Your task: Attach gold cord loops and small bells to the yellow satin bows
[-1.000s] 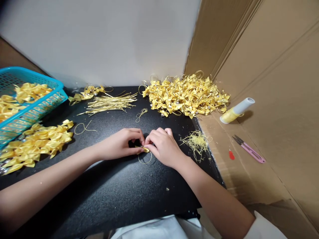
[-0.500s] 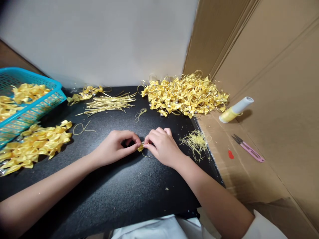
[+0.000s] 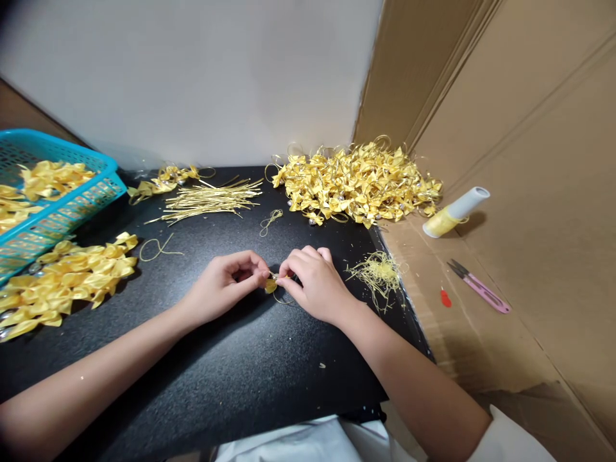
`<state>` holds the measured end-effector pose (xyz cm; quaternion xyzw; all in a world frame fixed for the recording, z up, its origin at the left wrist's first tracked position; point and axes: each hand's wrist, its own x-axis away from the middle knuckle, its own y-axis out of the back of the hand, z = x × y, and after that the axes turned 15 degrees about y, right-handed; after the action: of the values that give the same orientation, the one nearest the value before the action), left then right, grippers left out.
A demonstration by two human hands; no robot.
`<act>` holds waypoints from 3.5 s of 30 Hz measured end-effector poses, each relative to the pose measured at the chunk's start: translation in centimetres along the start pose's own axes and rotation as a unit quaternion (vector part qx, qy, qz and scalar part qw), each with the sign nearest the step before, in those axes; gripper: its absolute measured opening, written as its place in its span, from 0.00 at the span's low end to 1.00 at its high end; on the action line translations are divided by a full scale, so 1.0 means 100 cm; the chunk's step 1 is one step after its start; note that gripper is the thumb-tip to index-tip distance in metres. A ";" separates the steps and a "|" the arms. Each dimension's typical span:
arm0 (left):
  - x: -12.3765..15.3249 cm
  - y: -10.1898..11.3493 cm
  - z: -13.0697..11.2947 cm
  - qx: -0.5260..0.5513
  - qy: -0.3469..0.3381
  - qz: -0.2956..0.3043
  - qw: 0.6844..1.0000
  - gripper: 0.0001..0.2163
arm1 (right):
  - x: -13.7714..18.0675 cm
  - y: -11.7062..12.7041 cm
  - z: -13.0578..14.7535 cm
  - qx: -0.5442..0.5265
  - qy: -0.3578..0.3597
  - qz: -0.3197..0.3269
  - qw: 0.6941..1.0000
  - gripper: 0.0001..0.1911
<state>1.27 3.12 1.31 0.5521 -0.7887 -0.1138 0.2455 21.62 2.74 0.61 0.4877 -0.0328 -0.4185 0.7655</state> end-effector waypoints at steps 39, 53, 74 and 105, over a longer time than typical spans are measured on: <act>-0.002 -0.003 0.009 0.149 0.040 -0.087 0.984 0.10 | -0.001 -0.012 0.003 -0.021 -0.036 -0.062 0.997 0.04; 0.003 -0.001 -0.003 -0.130 -0.038 -0.084 0.987 0.07 | 0.000 -0.013 -0.003 0.049 0.007 -0.099 0.994 0.04; 0.002 -0.008 0.004 0.078 0.026 -0.111 0.990 0.09 | -0.010 0.012 0.009 -0.622 -0.131 -0.208 0.743 0.14; 0.002 -0.007 0.017 0.052 -0.117 -0.146 0.981 0.04 | 0.036 0.038 0.022 -0.128 -0.096 -0.130 0.979 0.03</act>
<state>0.89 2.58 -0.42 0.6558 -0.7280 -0.1709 0.1031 25.23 -0.63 3.39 0.3433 0.0113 -0.5599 0.7540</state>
